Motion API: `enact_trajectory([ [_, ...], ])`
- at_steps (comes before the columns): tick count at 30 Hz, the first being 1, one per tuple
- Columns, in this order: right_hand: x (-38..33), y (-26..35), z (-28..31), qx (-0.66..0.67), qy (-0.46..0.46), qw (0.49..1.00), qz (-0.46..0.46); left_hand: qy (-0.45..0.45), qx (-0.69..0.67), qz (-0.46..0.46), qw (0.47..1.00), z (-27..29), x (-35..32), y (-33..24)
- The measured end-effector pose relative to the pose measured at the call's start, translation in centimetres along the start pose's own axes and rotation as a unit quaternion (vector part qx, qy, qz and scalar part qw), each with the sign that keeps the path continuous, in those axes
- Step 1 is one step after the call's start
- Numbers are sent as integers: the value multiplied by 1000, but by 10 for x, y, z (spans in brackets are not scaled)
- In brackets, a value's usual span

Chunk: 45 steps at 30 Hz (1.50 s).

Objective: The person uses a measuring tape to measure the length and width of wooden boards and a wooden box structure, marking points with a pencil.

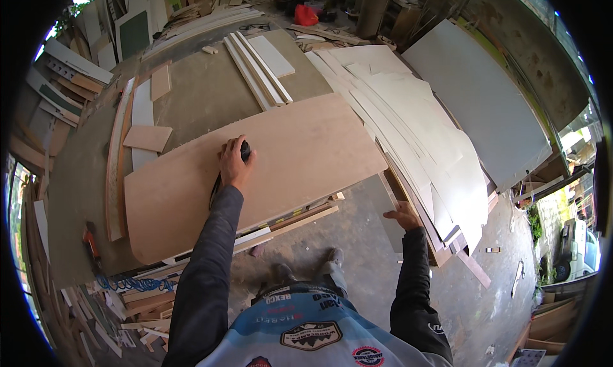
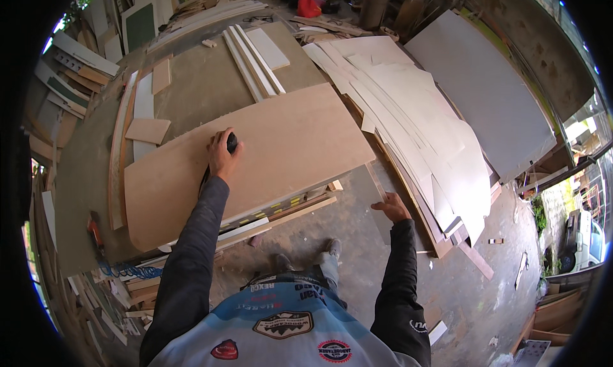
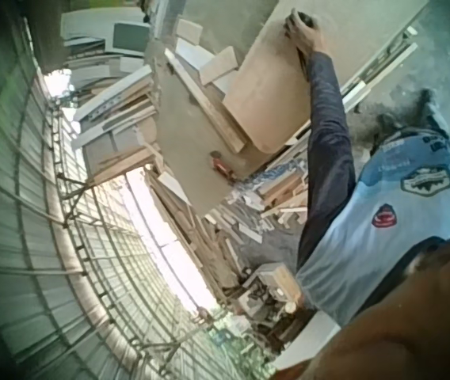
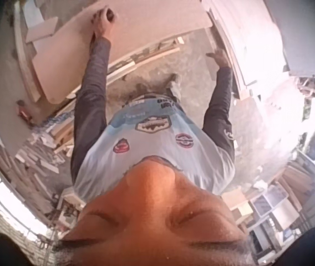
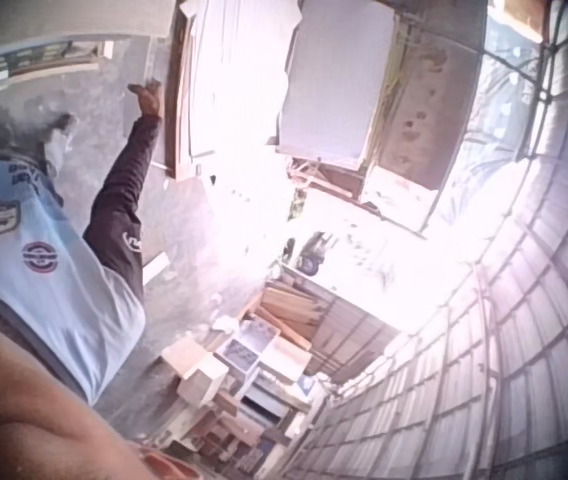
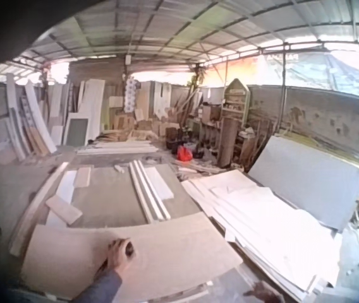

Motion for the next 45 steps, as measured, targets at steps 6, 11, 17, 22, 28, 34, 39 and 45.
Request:
enact_trajectory([
  [6,-5,5,0,58,-19,997,50,11,-10,1,1000,2,2,-6],
  [11,-3,1,1,38,-24,999,31,19,-24,10,999,5,2,-8],
  [17,-3,-1,2,20,-16,1000,9,11,-13,4,1000,5,3,-12],
  [22,-10,11,4,2,-6,1000,-21,7,-12,0,1000,6,3,-10],
  [28,-7,7,4,11,-10,1000,-11,6,-18,-1,1000,5,4,-9],
  [34,0,-4,5,4,-9,1000,-17,7,-20,6,1000,6,4,-11],
  [39,2,-6,3,38,-32,999,23,8,-24,3,1000,5,3,-9],
  [45,-5,5,2,33,-19,999,9,7,-16,4,1000,4,2,-7],
])
Point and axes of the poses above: each hand's wrist, its own x-axis towards the middle knuckle, its own z-axis out of the back of the hand, y = z × x, the point moved 4 cm from there along x, towards the middle knuckle, and after that the axes turned 7 degrees about -z, right-handed, at the moved point
